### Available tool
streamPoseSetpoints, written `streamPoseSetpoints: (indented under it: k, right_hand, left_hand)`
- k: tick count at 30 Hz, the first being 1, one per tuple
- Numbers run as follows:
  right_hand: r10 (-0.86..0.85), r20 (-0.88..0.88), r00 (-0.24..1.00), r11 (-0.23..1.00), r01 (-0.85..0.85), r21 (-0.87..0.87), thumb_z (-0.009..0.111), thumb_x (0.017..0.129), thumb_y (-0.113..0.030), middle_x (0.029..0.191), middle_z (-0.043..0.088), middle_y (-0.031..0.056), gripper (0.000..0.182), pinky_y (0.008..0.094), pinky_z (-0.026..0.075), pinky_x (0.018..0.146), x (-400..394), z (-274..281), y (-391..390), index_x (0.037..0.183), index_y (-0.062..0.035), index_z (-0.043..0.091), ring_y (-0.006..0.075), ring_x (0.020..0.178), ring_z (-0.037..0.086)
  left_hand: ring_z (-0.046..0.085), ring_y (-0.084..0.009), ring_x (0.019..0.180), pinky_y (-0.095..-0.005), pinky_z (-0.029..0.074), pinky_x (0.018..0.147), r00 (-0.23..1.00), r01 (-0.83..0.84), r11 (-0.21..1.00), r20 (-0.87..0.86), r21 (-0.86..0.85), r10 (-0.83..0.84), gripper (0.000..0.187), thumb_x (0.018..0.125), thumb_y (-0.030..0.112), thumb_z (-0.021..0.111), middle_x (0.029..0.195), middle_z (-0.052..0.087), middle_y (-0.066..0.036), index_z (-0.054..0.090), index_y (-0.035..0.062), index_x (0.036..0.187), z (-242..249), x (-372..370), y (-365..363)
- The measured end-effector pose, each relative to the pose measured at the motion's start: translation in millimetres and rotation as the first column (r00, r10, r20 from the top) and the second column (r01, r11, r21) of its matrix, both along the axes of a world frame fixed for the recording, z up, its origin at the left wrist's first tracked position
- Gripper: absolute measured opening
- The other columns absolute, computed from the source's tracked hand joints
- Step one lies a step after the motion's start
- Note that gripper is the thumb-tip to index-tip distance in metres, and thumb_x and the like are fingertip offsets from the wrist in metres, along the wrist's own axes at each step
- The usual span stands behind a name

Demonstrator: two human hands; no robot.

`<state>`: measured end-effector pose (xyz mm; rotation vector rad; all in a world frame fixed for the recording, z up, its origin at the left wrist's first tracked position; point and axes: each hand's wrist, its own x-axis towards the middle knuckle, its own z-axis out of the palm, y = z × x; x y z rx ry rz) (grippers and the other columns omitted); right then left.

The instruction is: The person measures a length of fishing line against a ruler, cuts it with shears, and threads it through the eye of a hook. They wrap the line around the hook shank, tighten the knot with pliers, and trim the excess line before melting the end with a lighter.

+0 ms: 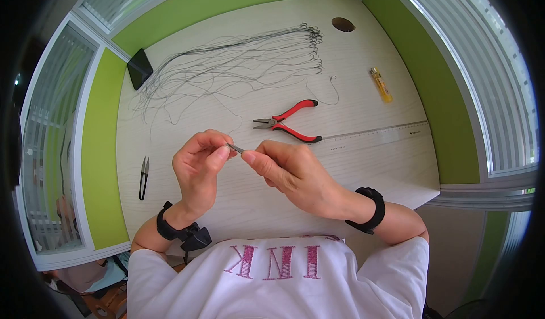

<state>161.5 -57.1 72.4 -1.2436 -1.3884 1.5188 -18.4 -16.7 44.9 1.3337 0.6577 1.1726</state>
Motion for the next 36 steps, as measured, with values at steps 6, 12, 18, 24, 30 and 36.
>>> streamPoseSetpoints:
  k: [6, 12, 18, 24, 30, 36]
  right_hand:
    - [-0.057, -0.189, 0.98, 0.988, 0.028, -0.151, 0.05, 0.095, -0.037, 0.063, 0.042, -0.0027, 0.039, 0.0229, 0.029, 0.047, 1.3, 3.4, -1.3, 0.076, -0.0034, 0.05, 0.0049, 0.055, 0.033]
    - [-0.108, -0.13, 0.986, 0.986, 0.123, 0.109, 0.057, 0.092, -0.026, 0.064, 0.042, -0.0036, 0.026, 0.0206, 0.026, 0.047, 0.4, -2.8, 0.1, 0.084, -0.0018, 0.055, 0.003, 0.055, 0.032]
    - [-0.208, 0.052, 0.977, 0.913, 0.175, 0.368, 0.064, 0.082, -0.003, 0.062, 0.05, -0.0011, 0.015, 0.0207, 0.03, 0.047, 1.2, 2.9, 2.1, 0.096, 0.0013, 0.062, 0.0025, 0.052, 0.035]
    - [-0.214, 0.121, 0.969, 0.87, 0.133, 0.475, 0.065, 0.08, -0.002, 0.065, 0.057, 0.0041, 0.015, 0.023, 0.037, 0.048, 2.5, -5.1, 3.9, 0.095, 0.0011, 0.062, 0.0054, 0.053, 0.045]
    - [-0.297, 0.202, 0.933, 0.699, 0.068, 0.712, 0.068, 0.07, 0.003, 0.065, 0.055, 0.0077, 0.024, 0.0257, 0.041, 0.047, 2.4, -17.2, 7.8, 0.093, -0.0011, 0.06, 0.0157, 0.051, 0.052]
    - [-0.406, 0.317, 0.857, 0.39, -0.15, 0.908, 0.068, 0.06, 0.002, 0.061, 0.049, 0.0016, 0.032, 0.0251, 0.036, 0.04, 4.1, -26.6, 14.7, 0.091, -0.0042, 0.061, 0.0113, 0.047, 0.047]
  left_hand:
    - [0.055, -0.0106, 0.078, -0.0254, 0.047, 0.073, 1.0, -0.021, 0.999, 0.008, -0.033, 0.021, 0.008, 0.084, 0.002, 0.055, 0.09, 0.06, -0.007, 0.058, -0.0015, 0.09, 5.9, 2.5, -1.9]
    - [0.054, -0.0098, 0.078, -0.024, 0.043, 0.071, 1.0, 0.023, 0.994, -0.018, -0.106, -0.025, 0.008, 0.084, 0.003, 0.055, 0.088, 0.061, -0.007, 0.059, -0.0014, 0.09, 7.7, 0.1, -0.4]
    - [0.057, -0.0109, 0.079, -0.0243, 0.045, 0.073, 0.993, 0.1, 0.989, -0.043, -0.113, -0.105, 0.01, 0.084, 0.001, 0.056, 0.087, 0.062, -0.007, 0.06, -0.0031, 0.091, 6.9, 2.0, -0.9]
    - [0.054, -0.008, 0.075, -0.0219, 0.044, 0.07, 0.987, 0.118, 0.991, -0.098, -0.071, -0.124, 0.011, 0.083, 0.002, 0.063, 0.086, 0.062, -0.005, 0.062, -0.003, 0.093, 1.2, 1.6, 0.7]
    - [0.052, -0.0063, 0.07, -0.0206, 0.043, 0.067, 0.986, 0.086, 0.995, -0.141, -0.057, -0.094, 0.009, 0.083, 0.002, 0.063, 0.084, 0.063, -0.004, 0.061, -0.0027, 0.091, 1.0, 2.8, 0.8]
    - [0.053, -0.0065, 0.071, -0.0206, 0.044, 0.067, 0.988, 0.077, 0.995, -0.129, -0.063, -0.085, 0.01, 0.083, 0.003, 0.063, 0.084, 0.062, -0.004, 0.06, -0.0024, 0.09, -3.4, 1.8, 1.6]
